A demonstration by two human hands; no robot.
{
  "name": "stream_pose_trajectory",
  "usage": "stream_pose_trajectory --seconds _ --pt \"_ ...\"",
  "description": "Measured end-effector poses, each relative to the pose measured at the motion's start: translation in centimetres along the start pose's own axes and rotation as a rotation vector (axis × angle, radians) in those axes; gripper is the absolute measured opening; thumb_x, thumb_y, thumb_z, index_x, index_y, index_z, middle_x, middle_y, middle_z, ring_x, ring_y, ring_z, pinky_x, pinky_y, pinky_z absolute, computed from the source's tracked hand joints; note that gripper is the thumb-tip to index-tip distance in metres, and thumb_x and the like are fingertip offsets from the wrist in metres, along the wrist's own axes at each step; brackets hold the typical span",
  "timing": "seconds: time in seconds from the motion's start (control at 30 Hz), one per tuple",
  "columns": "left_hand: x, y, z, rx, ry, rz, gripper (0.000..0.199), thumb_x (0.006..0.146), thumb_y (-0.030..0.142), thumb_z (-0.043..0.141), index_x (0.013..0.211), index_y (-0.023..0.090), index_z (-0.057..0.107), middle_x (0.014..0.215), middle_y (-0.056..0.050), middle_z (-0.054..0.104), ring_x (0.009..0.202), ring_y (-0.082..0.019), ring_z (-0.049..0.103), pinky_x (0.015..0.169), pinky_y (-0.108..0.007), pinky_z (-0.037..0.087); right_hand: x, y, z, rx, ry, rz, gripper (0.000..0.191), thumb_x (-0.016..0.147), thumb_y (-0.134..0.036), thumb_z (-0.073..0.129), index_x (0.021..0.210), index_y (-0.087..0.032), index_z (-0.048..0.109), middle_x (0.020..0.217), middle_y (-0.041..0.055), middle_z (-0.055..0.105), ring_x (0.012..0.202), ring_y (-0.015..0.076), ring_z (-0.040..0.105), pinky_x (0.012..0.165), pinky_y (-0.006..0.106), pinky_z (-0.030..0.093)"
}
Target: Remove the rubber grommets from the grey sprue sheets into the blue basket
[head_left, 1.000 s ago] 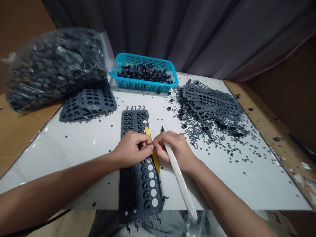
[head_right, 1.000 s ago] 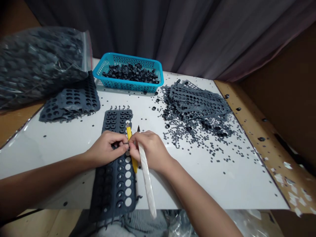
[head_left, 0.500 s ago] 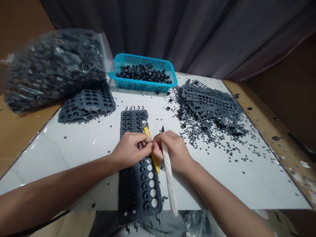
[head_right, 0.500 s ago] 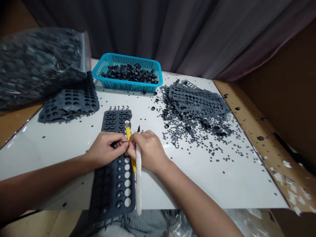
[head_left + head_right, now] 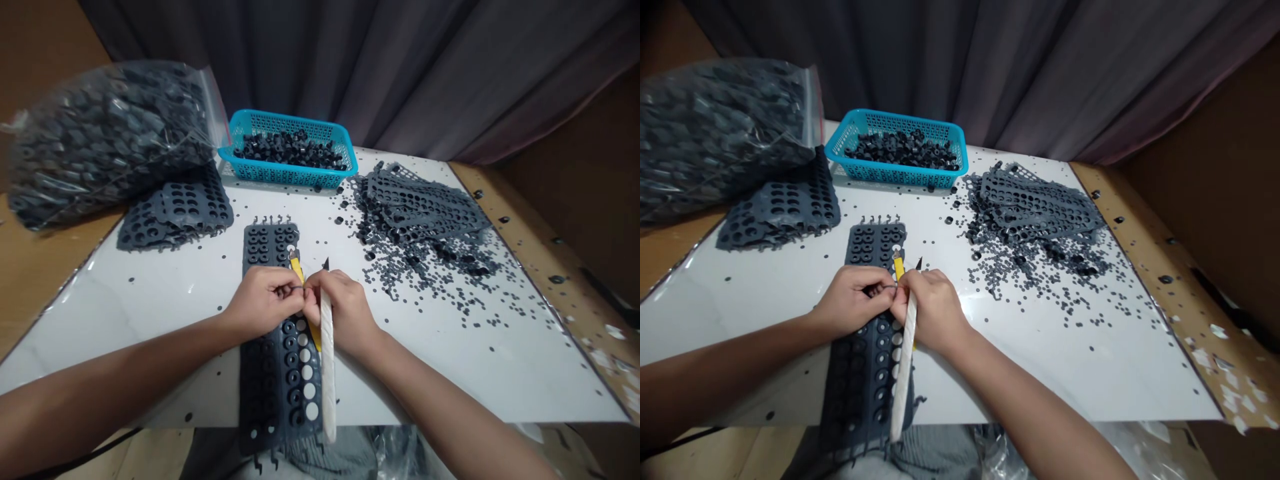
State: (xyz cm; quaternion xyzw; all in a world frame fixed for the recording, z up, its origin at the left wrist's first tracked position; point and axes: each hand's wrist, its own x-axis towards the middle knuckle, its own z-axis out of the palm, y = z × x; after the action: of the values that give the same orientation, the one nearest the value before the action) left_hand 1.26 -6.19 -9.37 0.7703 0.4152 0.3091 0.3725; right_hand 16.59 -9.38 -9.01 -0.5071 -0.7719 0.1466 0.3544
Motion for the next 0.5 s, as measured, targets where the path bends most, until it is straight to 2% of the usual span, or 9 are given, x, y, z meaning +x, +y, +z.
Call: stream_pose_trajectory --seconds 0.3,0.5 --pt "-0.01 0.00 -0.02 -0.044 0.058 0.009 0.017 0.071 0.015 0.050 0.054 0.015 0.054 0.051 0.002 0.053 0.051 -0.009 0.047 0.050 -0.020 0.036 -0.16 -0.95 0.54 0.277 0.054 0.268 0.006 0.074 -0.016 0.052 0.069 -0.018 0.052 0.053 -0.0040 0.052 0.046 0.0077 0.045 0.048 0.019 0.038" --pt "0.06 -0.01 -0.11 -0.095 0.057 0.000 0.017 0.072 0.016 0.050 0.055 0.015 0.054 0.051 0.003 0.052 0.050 -0.009 0.047 0.049 -0.019 0.037 -0.15 -0.71 0.79 0.456 0.050 0.333 0.005 0.075 -0.019 0.054 0.070 -0.017 0.052 0.054 -0.0049 0.048 0.046 0.0066 0.041 0.046 0.018 0.035"
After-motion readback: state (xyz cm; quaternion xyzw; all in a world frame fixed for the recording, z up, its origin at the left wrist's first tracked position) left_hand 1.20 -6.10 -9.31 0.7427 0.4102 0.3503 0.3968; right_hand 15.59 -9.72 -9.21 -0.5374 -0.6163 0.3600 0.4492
